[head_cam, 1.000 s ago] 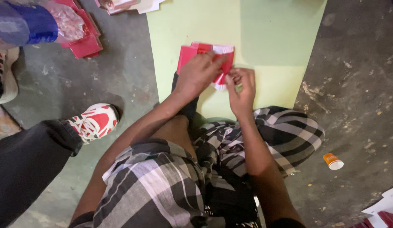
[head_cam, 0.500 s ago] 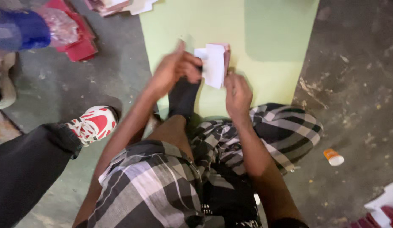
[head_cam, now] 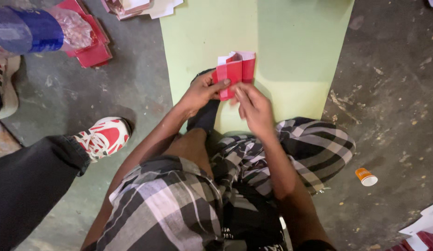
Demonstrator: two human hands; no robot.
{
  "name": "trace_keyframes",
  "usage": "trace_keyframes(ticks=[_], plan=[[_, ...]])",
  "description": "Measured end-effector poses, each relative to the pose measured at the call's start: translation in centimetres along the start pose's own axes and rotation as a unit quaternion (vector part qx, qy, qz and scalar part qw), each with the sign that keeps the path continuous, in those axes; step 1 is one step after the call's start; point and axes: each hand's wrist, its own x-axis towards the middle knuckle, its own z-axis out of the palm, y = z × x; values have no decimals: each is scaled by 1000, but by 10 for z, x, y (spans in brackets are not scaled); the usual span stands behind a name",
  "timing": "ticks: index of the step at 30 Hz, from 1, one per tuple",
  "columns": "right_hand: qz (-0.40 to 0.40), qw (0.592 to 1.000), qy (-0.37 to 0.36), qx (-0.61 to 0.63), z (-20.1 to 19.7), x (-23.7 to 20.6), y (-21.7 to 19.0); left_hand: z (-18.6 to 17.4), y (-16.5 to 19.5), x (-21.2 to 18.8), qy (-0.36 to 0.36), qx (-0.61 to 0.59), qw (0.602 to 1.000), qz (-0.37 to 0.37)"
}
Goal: The person sits on the floor and repeatedly folds red paper covers around white paper stacks, pressing the folds to secure them. They place finished units aside and pick up new stacks to continue the process.
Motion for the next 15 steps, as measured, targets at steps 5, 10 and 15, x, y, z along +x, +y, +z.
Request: trace_keyframes(ticks=[5, 10, 15], plan=[[-59, 984, -164, 43, -14, -110, -45, 1, -9, -5, 24, -50, 998, 38], [-405, 819, -139, -381, -18, -72, 17, -1, -21, -2, 44, -63, 994, 79], [-314, 910, 82, -258, -22, 18, 75, 0, -27, -4, 3, -162, 983, 90]])
